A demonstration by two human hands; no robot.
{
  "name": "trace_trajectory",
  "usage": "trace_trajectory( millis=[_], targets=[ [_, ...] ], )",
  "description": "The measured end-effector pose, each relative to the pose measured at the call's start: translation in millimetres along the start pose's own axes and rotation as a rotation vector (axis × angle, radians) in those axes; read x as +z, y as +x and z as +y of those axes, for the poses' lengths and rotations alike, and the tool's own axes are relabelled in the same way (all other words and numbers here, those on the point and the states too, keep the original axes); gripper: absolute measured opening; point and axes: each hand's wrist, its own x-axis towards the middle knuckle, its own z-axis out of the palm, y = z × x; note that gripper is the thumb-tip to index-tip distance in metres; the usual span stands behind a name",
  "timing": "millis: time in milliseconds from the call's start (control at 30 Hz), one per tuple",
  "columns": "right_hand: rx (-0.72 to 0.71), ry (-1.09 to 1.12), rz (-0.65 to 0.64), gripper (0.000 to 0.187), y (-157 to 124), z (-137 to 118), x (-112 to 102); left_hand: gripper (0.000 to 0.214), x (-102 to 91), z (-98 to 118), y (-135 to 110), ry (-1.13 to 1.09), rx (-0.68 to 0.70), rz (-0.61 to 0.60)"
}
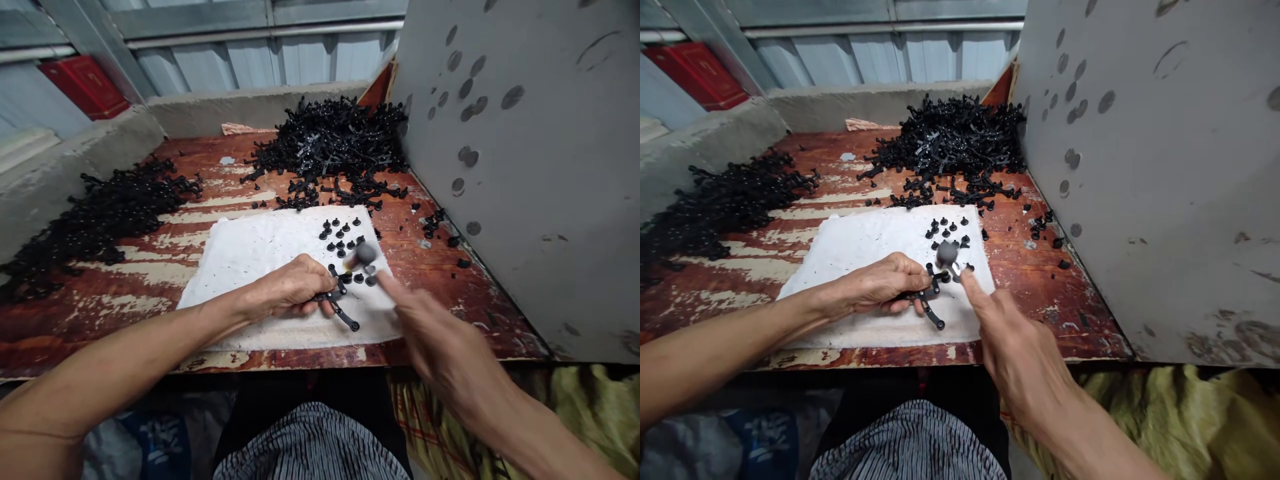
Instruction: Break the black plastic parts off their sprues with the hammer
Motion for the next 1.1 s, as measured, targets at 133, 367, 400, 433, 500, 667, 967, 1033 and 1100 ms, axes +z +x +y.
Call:
trace_trajectory(
  millis=[133,367,400,433,500,667,967,1033,1100],
  targets=[
    [-0.144,-0.307,-0.11,0.055,0.9,5.4,1.2,0.028,0.5,-0.4,0.7,0.035,-0.015,-0.001],
    [-0.149,-0.252,-0.081,0.044,15.7,-8.0,-0.6,0.023,0.9,5.1,-4.9,0.162,0.103,-0.1],
    [-0.102,-0.209,-0.065,0.04,19.7,-9.8,1.2,0.023,2.2,6.8,-7.2,0.229,0.156,-0.148],
    [-0.046,-0.166,-0.07,0.034,23.7,-10.8,3.7,0.024,4.0,8.7,-9.8,0.303,0.22,-0.201],
    [0.071,-0.056,-0.133,0.021,30.1,-10.9,9.8,0.023,8.3,12.4,-15.2,0.447,0.356,-0.289],
    [0.218,0.248,-0.215,0.015,29.6,-11.5,21.3,0.02,11.3,9.2,-24.0,0.547,0.478,-0.298],
    [0.422,0.489,-0.011,0.019,20.9,-15.4,27.1,0.051,18.1,-15.4,-29.8,-0.382,0.118,-0.078],
    [0.417,0.523,-0.014,0.019,21.2,-16.8,31.6,0.049,26.1,-13.6,-28.6,-0.424,0.094,-0.066],
    [0.412,0.556,-0.013,0.019,21.4,-18.6,35.0,0.045,31.9,-11.1,-27.1,-0.409,0.08,-0.023]
  ],
)
